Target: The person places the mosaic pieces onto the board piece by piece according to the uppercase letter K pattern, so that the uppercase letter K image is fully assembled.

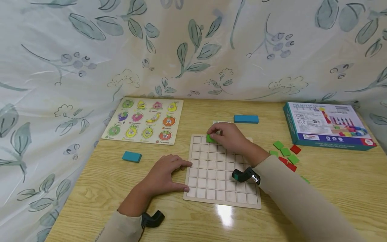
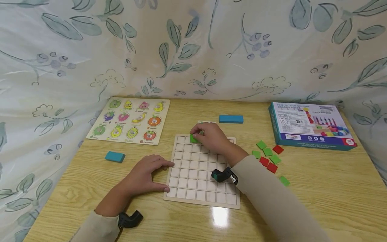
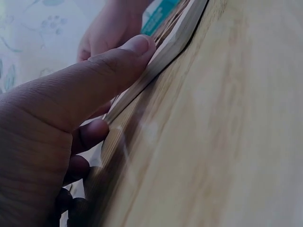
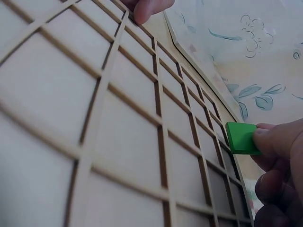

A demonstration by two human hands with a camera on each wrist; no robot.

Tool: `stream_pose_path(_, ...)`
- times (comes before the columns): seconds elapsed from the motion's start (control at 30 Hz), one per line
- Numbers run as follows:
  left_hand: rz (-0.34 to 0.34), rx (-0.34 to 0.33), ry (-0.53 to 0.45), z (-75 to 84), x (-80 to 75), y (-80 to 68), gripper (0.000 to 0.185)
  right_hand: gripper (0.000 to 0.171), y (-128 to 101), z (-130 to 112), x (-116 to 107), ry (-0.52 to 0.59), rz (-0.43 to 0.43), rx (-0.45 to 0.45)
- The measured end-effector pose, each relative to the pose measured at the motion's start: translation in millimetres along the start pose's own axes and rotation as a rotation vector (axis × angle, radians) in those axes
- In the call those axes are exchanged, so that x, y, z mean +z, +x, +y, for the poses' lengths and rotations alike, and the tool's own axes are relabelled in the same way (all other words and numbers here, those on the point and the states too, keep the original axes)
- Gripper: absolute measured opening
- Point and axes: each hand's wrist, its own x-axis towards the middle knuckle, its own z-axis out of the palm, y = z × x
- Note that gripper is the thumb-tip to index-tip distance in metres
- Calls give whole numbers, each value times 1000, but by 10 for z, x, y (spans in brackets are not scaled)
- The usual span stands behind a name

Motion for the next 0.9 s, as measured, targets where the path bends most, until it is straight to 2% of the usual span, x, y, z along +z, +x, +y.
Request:
stream_pose_path(0.27,0,-6,-6,11,9,-5,73,12,108,-20,106,5,-25,7)
stream_pose_path(0.43,2,-5,-4,12,4,-2,73,12,126,-38,140,17,-7,13)
stream_pose_path(0.9,-7,-17,1,29,-11,1,73,12,91,-28,229,-56,27,21)
